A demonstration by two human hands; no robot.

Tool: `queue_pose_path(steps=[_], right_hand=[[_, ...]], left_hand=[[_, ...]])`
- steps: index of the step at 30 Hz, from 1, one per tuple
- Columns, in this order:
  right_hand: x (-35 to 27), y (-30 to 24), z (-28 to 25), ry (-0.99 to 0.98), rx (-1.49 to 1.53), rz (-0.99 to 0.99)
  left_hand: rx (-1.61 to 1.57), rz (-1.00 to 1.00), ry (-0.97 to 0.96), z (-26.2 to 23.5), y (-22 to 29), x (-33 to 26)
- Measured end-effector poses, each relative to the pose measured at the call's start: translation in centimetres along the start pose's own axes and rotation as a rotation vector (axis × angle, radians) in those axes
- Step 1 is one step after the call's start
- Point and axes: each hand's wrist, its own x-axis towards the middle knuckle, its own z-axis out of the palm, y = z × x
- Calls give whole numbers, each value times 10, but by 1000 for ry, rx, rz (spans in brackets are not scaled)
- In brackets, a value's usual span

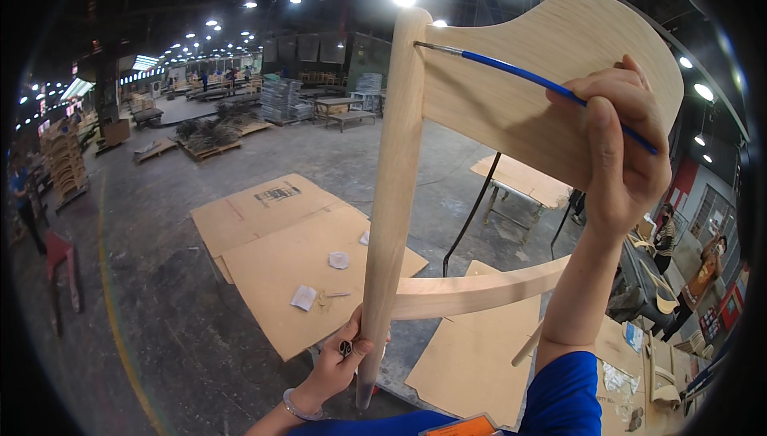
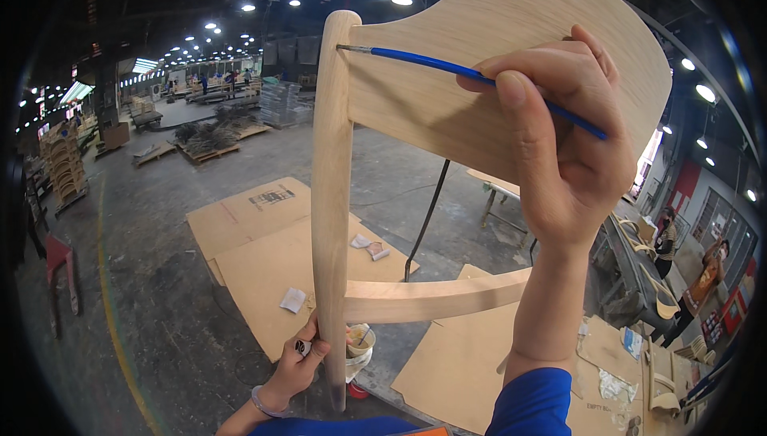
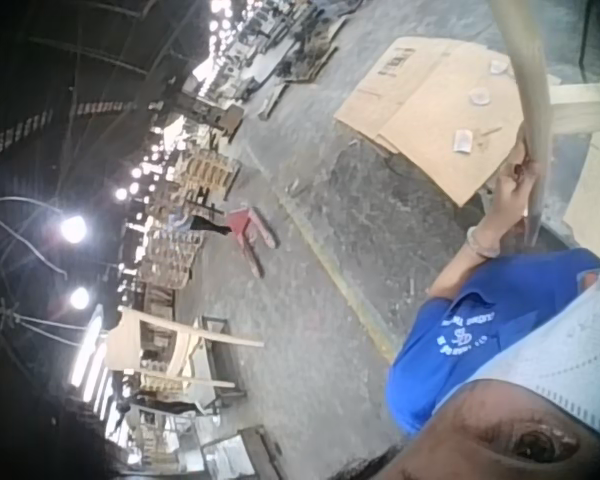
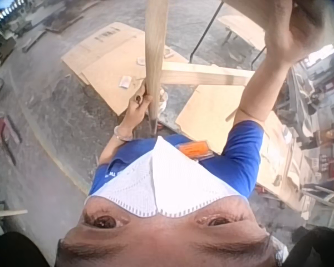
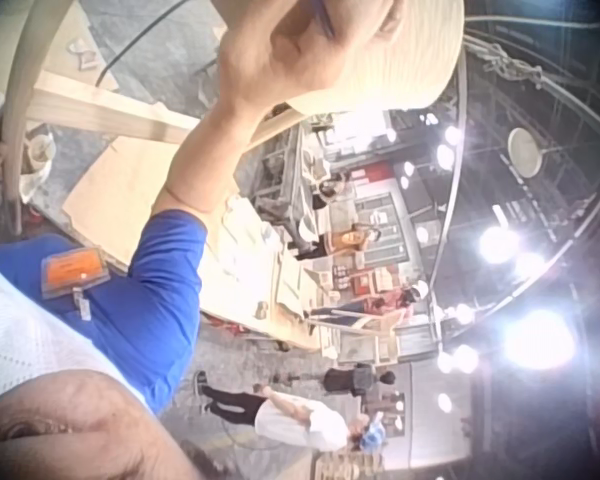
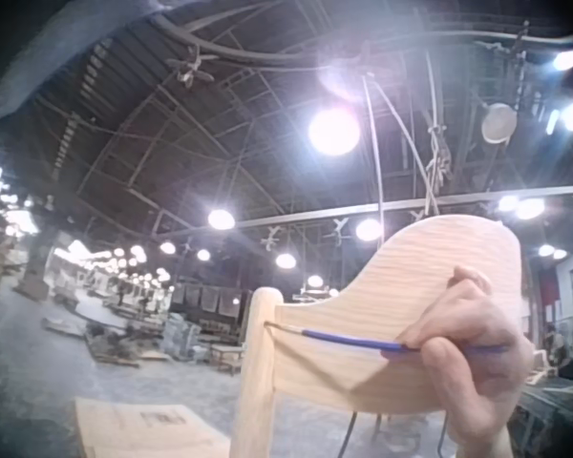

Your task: The person uses a small brush to apply a finish to the joints and edges of a wooden chair. They repeatedly dip the brush into a container and carefully paint specific areas on the chair legs and backrest.

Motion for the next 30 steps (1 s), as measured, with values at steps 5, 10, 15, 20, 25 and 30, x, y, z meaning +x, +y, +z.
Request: queue_pose_path(steps=[5, 10, 15, 20, 25, 30], right_hand=[[-3, 1, -3, 64, 166, 44], [-21, 5, -26, 351, 390, 171], [-28, 8, -80, 830, 203, 238], [-49, 0, -138, 880, -176, 287], [-87, -9, -161, 803, -300, 381], [-125, -29, -161, 697, -265, 432]], left_hand=[[171, 12, 53, -8, -7, -2], [75, 9, 105, -26, -21, 13], [193, 74, 351, -57, -28, 54], [825, 516, 809, -29, -7, 91], [975, 733, 132, 63, 28, 122], [1047, 839, -186, 139, 34, 149]])
